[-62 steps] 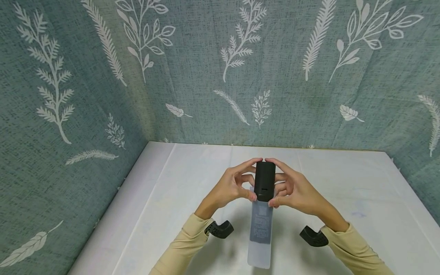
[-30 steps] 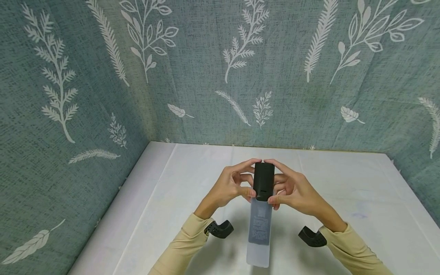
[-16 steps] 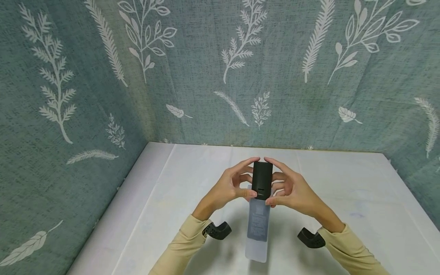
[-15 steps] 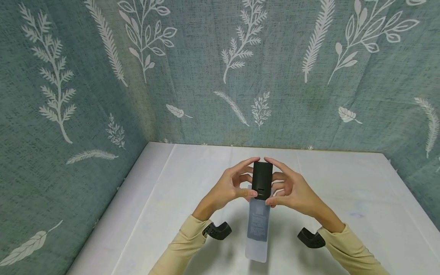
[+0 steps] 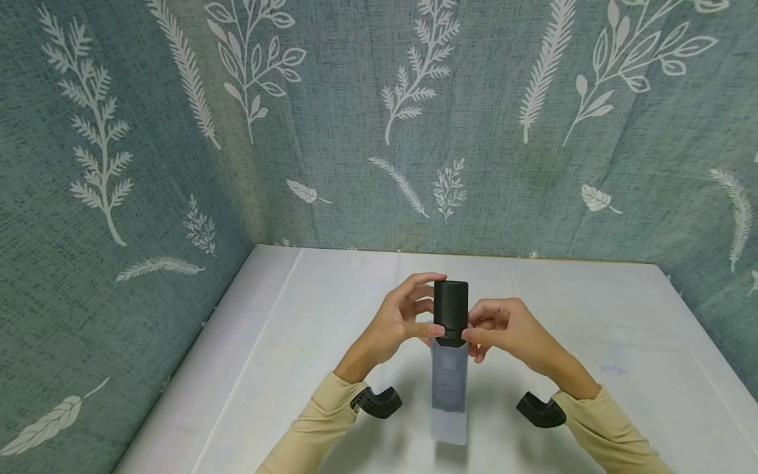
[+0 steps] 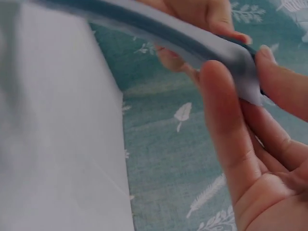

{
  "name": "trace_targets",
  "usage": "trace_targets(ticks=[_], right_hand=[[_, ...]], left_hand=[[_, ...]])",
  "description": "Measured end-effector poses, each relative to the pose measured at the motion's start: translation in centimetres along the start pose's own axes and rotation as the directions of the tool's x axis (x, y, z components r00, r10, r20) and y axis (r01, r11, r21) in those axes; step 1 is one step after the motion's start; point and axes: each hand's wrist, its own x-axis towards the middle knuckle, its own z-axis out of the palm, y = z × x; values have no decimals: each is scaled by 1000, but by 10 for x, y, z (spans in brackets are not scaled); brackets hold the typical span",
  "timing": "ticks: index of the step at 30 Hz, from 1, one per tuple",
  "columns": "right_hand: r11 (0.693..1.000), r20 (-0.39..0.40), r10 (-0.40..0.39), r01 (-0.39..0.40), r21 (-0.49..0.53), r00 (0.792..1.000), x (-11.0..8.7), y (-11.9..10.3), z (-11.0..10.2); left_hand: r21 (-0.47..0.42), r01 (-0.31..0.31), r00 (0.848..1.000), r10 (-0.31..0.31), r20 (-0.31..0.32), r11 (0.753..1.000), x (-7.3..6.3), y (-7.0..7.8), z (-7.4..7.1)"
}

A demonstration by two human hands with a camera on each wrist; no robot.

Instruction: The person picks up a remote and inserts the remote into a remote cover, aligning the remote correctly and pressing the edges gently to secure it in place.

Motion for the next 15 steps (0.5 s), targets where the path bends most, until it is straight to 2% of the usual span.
trace_targets(ticks=[4,11,15], right_hand=[[1000,33,-4,5,-6,999,0,1,-4],[995,115,-82,75,66,990,-1,6,-7],[996,128,-52,42,79,990,-2,5,-7]], left_hand=[[-48,6,1000,-6,6,999,-1,-1,2],[-155,7,1000,-3,29,988,0,1,5],[-177,-3,999,10,36,984,0,1,6]])
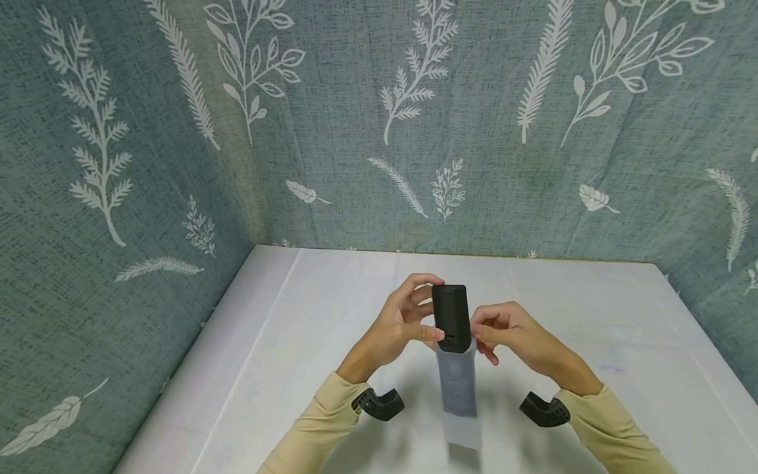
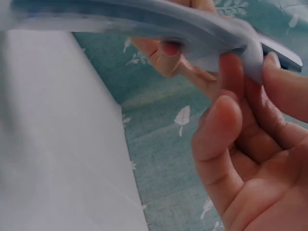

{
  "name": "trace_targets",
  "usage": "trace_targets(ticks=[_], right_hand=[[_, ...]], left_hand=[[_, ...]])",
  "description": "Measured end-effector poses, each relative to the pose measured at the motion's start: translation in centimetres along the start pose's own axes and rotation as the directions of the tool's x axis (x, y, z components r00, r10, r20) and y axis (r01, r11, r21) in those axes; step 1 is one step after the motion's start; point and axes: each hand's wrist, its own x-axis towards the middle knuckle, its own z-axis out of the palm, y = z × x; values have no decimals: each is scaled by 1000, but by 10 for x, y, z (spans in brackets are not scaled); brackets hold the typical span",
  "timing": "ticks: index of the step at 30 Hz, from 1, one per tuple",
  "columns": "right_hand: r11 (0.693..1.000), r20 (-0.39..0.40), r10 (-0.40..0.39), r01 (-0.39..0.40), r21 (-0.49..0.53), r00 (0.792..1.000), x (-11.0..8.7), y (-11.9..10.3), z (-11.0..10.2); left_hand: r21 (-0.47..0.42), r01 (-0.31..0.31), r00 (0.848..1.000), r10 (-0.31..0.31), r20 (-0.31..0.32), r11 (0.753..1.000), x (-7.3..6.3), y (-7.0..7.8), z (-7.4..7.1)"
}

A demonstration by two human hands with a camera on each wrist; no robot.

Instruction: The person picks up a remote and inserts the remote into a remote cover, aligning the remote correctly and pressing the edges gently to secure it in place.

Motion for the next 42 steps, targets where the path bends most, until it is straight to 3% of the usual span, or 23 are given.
trace_targets(ticks=[5,9,17,20,25,31,35,38,42], right_hand=[[998,-30,66,-66,-3,997,0,-4,2],[989,-138,143,-146,-17,980,1,-10,9],[952,-383,284,-306,4,879,8,-16,28],[948,-427,285,-319,-10,859,8,-16,30],[956,-428,243,-291,-49,870,6,-15,26],[962,-307,261,-273,5,915,0,-13,15],[973,-251,226,-232,5,941,-2,-11,13],[979,-300,188,-202,-18,935,-2,-9,17],[980,-419,153,-192,-50,895,1,-6,29]], left_hand=[[-14,-10,1000,10,14,1000,0,-2,0],[-4,-4,1000,4,19,1000,0,-3,0],[84,-15,1000,13,26,996,2,-3,0],[96,-2,1000,2,1,995,2,-5,0],[142,19,997,-8,-75,990,4,-4,3],[187,-3,992,26,-120,982,4,-2,6],[223,-12,990,43,-133,975,4,-4,8],[299,-38,987,83,-138,953,6,-4,8],[365,-53,986,107,-130,929,8,-2,7]])
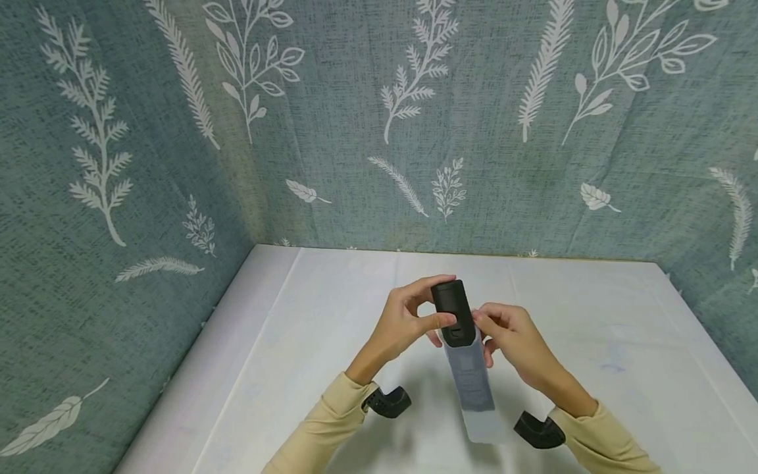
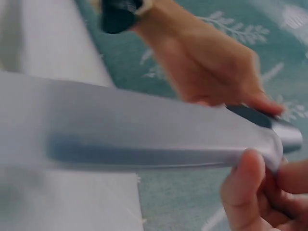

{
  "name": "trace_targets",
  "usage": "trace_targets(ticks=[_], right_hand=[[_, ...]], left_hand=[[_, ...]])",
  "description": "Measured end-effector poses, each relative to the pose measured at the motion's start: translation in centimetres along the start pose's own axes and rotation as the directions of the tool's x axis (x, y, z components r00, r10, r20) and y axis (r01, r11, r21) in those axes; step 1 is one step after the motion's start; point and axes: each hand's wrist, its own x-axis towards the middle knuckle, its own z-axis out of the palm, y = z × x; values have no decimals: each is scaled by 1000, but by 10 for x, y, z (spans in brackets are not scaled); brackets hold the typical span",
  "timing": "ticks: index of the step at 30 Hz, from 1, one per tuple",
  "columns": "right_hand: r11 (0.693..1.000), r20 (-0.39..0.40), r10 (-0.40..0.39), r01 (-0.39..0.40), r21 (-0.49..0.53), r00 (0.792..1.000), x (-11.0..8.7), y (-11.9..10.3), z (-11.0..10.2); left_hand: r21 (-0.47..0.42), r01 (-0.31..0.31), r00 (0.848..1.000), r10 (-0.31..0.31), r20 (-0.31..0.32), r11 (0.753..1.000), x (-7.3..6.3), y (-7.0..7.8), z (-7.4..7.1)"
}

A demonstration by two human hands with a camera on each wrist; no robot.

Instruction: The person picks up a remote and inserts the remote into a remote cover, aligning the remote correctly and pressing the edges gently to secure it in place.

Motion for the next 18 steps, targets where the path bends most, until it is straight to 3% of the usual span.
trace_targets(ticks=[6,11,18], right_hand=[[1000,-165,-13,11,-14,986,-3,4,17],[1000,-240,-2,8,23,971,-2,2,25],[998,-205,-53,60,28,977,2,-4,19]], left_hand=[[62,51,997,-54,51,997,3,6,0],[59,95,992,-100,83,994,5,7,1],[76,72,994,-78,73,994,8,13,3]])
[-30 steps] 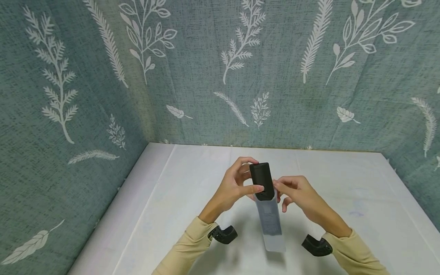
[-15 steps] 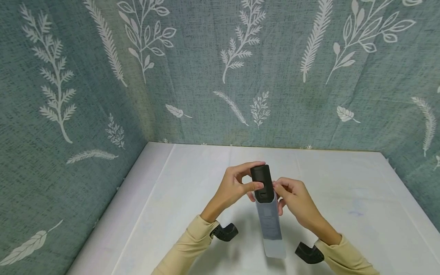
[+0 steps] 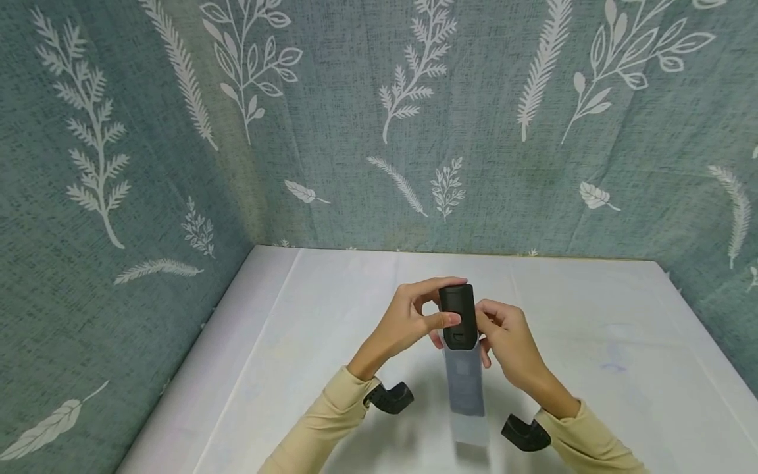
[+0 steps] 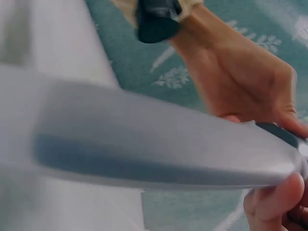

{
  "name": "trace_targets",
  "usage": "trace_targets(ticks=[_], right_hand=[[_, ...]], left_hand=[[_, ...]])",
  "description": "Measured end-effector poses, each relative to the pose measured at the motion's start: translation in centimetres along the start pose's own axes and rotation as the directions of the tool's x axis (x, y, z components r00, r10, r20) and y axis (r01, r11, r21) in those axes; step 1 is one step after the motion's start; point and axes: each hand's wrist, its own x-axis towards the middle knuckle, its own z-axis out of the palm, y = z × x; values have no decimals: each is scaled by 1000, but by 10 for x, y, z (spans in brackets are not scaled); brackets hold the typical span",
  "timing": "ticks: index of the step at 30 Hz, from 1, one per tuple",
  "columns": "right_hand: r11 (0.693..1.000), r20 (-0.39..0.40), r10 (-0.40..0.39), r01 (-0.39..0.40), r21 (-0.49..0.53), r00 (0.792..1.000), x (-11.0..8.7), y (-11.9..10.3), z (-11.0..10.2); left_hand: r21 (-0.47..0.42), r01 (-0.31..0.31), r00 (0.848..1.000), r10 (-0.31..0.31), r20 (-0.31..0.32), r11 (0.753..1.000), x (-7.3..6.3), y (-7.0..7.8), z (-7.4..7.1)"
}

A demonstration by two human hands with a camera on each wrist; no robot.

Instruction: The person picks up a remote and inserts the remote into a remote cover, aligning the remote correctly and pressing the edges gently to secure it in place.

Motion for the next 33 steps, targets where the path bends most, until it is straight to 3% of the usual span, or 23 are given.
trace_targets(ticks=[5,9,13,16,19,22,25,29,33], right_hand=[[997,102,-75,71,42,992,4,-6,-8],[994,190,-97,86,63,977,3,-8,-13],[988,260,-138,116,98,956,4,-9,-18],[986,293,-147,119,113,945,5,-9,-20],[994,264,-74,50,96,962,6,-9,-19],[997,173,28,-40,68,985,5,-10,-15],[996,85,80,-84,42,993,5,-10,-10],[999,74,43,-44,18,996,4,-9,-10],[996,164,-86,84,20,983,2,-7,-14]], left_hand=[[63,-43,997,47,-59,997,1,21,-1],[84,-38,996,45,-77,996,-1,39,-2],[59,-16,998,20,-67,998,-1,40,-4],[45,-15,998,18,-56,999,0,30,-5],[20,-17,999,18,-37,1000,1,18,-6],[1,-14,1000,14,-12,1000,3,10,-5],[15,-24,1000,24,-10,1000,2,8,-5],[65,-48,998,50,-36,997,2,8,-5],[111,-41,996,50,-75,993,2,10,-4]])
